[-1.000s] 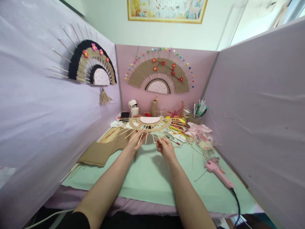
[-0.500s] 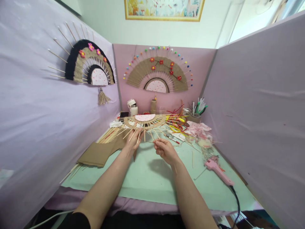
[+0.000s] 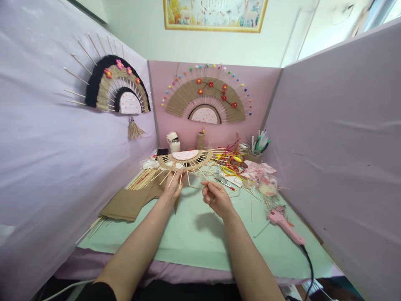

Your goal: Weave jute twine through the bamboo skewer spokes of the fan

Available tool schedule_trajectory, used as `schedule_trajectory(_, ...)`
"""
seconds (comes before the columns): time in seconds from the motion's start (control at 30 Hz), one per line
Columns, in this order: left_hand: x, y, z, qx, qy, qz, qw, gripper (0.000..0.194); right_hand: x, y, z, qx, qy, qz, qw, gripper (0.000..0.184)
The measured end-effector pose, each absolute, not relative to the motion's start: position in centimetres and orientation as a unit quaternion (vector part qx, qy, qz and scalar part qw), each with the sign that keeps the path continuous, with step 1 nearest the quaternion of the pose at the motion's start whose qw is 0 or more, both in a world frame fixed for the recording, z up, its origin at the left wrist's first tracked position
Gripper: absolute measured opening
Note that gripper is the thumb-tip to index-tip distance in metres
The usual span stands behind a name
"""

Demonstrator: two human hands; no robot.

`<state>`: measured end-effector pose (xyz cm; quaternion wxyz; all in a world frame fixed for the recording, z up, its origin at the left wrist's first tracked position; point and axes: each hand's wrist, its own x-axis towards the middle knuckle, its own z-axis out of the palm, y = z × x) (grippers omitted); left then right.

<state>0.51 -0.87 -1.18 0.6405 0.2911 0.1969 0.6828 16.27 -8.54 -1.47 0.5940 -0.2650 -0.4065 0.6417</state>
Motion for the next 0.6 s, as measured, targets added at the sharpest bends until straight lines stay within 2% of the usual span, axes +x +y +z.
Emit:
schedule_trajectory(0.2,0.5,-1.0,-1.0,0.285,0.199,0.68,0.646,0.07,16.9,-7.0,-2.3,-0.31,-0.329,0.663,0.596,0.02)
schedule_trajectory(0.37,0.7,-1.5,-0.8,0.317,0.197,0.646,0.666,0.069,17.6,-6.7,-2.2,-0.277,-0.287,0.675,0.621,0.016)
schedule_trajectory(0.6,0.8,-1.6,-0.5,0.285,0.214,0.666,0.656,0.069,16.7,-7.5,-1.5,-0.306,-0.365,0.554,0.682,0.015)
